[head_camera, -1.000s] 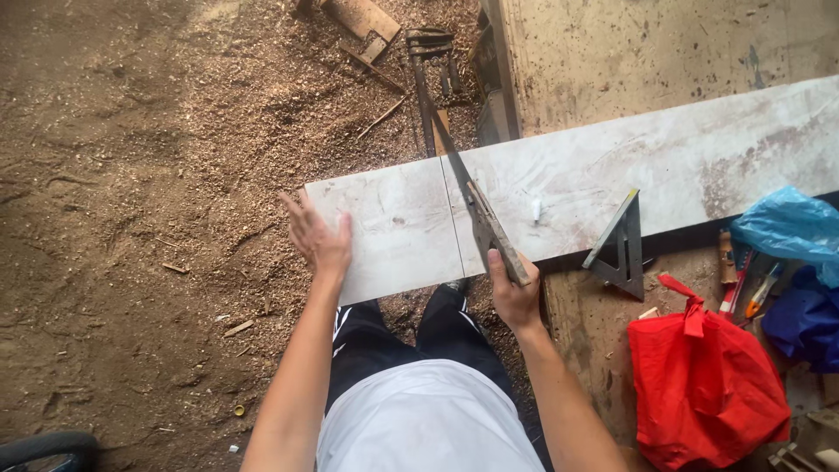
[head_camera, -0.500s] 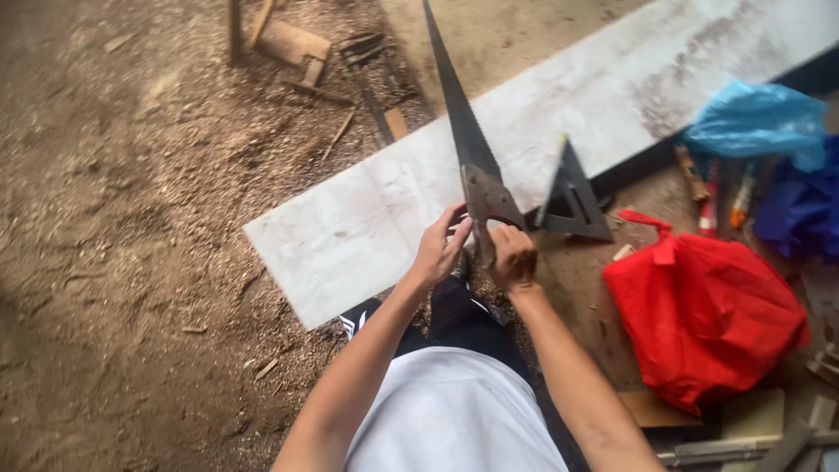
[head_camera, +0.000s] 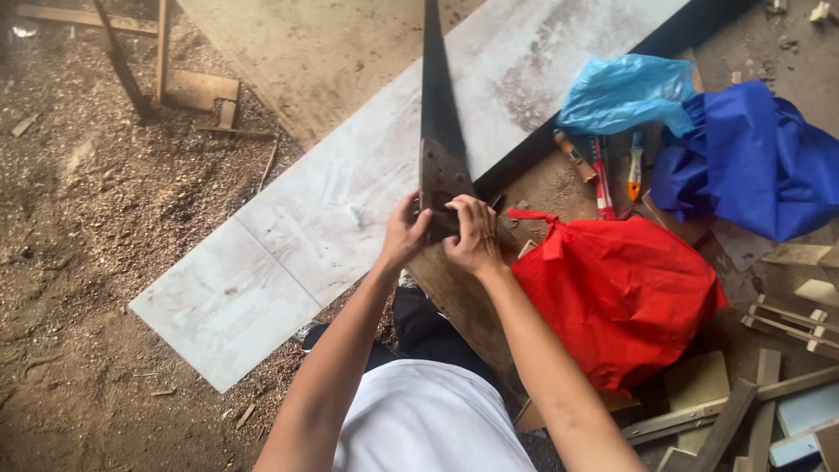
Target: The person marks a long white board with a pencil using a set square and a try square to draw straight lines. They reposition the tools multiple times to create perpendicular and parallel lines across the board surface.
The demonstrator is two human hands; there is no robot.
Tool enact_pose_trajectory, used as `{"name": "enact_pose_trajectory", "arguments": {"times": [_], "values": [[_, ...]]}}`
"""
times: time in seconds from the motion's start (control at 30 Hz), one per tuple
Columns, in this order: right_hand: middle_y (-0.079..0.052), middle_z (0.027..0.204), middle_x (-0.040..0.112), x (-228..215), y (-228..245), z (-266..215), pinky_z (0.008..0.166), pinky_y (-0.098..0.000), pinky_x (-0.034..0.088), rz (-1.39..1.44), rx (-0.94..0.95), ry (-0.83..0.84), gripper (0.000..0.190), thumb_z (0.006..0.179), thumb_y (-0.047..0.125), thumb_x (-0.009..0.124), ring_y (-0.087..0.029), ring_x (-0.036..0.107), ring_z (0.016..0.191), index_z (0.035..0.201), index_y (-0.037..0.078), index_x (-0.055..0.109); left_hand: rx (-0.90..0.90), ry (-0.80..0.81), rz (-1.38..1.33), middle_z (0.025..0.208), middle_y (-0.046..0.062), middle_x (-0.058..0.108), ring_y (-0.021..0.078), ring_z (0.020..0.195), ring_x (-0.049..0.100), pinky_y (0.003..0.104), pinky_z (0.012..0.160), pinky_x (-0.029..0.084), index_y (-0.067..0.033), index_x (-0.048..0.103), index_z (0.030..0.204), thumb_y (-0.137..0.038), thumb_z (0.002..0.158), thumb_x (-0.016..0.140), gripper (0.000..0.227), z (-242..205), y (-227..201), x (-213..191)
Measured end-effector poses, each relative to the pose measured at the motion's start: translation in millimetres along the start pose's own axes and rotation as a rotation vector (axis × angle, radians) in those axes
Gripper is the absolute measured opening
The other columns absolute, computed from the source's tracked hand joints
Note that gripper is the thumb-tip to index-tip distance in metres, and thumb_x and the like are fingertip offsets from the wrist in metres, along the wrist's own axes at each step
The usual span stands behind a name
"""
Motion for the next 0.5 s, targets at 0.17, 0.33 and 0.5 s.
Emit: {"name": "enact_pose_trajectory", "arguments": {"times": [0.17, 0.33, 0.5], "values": [[-0.021, 0.112, 0.062, -12, -90, -17, 0.091, -0.0484, 0.051, 0.038, 0.510, -0.025, 0.030, 0.089, 0.014, 0.056, -0.036, 0.064, 0.103, 0.118, 0.005, 0.052, -0.069, -0.093, 0.649, 0.119, 0.014, 0.075, 0.0230, 0.098, 0.076, 0.036, 0.085, 0.061, -0.0050, 0.061, 0.137, -0.011, 0.091, 0.068, 0.046, -2, -21, -12], [-0.023, 0.096, 0.070, 12, -146, -30, 0.081, -0.0515, 0.051, -0.145, 0.962, 0.360, 0.039, 0.094, 0.040, 0.067, -0.040, 0.066, 0.094, 0.105, 0.003, 0.062, 0.069, -0.322, 0.971, 0.115, 0.015, 0.073, 0.0242, 0.092, 0.072, 0.037, 0.076, 0.059, -0.0051, 0.067, 0.121, -0.019, 0.093, 0.071, 0.031, -19, -67, -38], [-0.020, 0.093, 0.071, 23, -153, -27, 0.079, -0.0532, 0.051, -0.197, 1.022, 0.397, 0.031, 0.091, 0.039, 0.065, -0.040, 0.067, 0.090, 0.091, 0.010, 0.073, -0.051, -0.614, 1.228, 0.088, 0.016, 0.068, 0.0303, 0.082, 0.067, 0.045, 0.070, 0.053, 0.0000, 0.062, 0.108, -0.032, 0.084, 0.082, 0.045, -35, -90, -80]]}}
Point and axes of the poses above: each hand's wrist, its own z-axis towards the middle knuckle, its own x-axis out of the palm, y = z × x, the point moved 6 cm from there along z, towards the middle knuckle
